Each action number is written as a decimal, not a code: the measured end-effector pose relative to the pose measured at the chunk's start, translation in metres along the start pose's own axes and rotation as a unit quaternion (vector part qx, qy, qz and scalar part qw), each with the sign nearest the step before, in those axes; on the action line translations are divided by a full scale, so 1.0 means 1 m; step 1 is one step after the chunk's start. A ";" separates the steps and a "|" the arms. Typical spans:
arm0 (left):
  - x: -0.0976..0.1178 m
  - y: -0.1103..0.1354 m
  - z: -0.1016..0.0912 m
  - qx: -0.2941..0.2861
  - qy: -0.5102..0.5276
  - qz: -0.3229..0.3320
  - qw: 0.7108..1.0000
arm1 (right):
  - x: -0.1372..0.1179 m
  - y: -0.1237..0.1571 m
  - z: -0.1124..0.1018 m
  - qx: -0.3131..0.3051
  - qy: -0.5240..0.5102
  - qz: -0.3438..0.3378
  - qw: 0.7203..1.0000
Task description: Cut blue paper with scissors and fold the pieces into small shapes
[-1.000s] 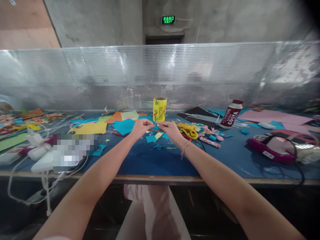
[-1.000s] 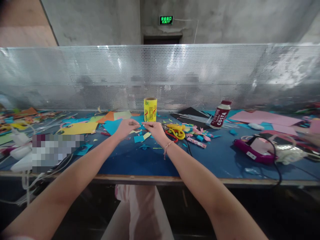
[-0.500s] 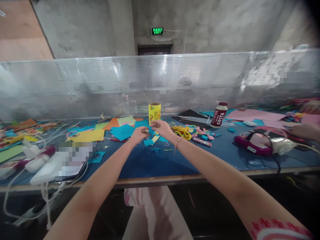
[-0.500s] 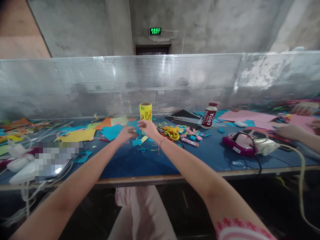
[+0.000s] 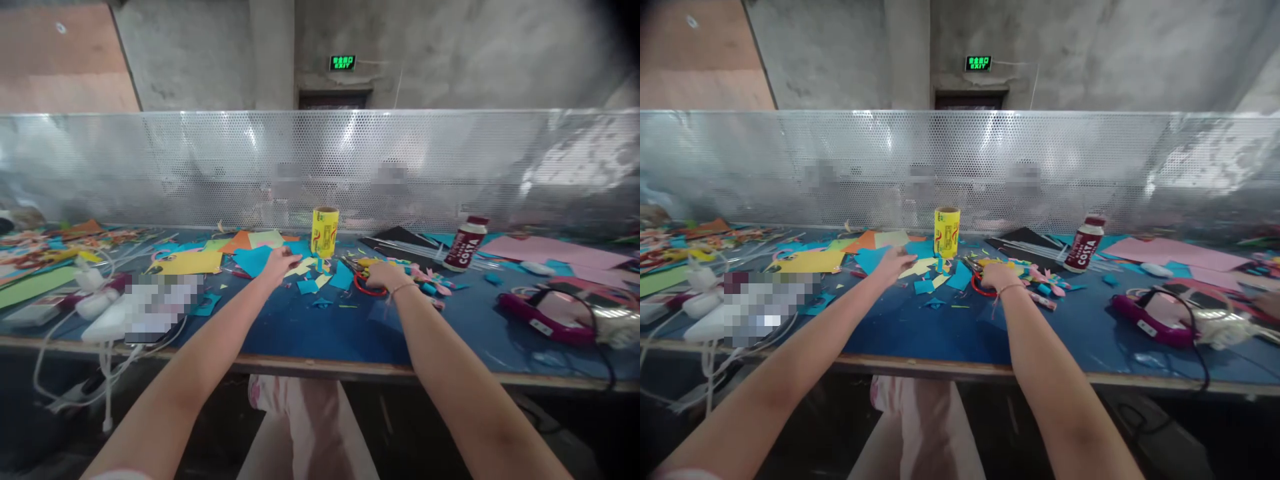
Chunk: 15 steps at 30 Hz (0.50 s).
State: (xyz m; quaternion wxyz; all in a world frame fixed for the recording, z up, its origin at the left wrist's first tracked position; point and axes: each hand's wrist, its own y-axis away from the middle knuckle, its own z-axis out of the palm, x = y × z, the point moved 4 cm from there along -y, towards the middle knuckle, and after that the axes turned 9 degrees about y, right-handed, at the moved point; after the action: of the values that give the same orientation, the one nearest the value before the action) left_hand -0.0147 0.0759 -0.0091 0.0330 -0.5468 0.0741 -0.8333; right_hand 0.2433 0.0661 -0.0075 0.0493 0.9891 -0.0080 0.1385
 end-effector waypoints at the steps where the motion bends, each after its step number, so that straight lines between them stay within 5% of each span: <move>1: 0.001 0.001 0.000 0.005 0.006 0.002 1.000 | -0.001 0.000 -0.003 0.009 -0.004 0.003 1.000; 6: 0.006 0.004 0.001 0.018 0.026 0.006 0.999 | 0.012 0.003 -0.014 0.070 -0.106 0.063 0.990; 9: 0.006 0.003 0.001 -0.002 0.045 0.016 0.999 | 0.009 0.006 -0.022 0.119 -0.206 0.040 0.971; 15: 0.008 -0.002 -0.004 0.018 0.095 0.081 0.992 | -0.039 0.015 -0.029 0.172 -0.506 -0.108 0.838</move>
State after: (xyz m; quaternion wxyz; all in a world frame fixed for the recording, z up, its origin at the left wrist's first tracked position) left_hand -0.0212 0.0773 -0.0032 0.1028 -0.4568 0.1061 -0.8772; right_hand 0.1973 0.0538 0.0105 -0.1184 0.9087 0.0987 -0.3880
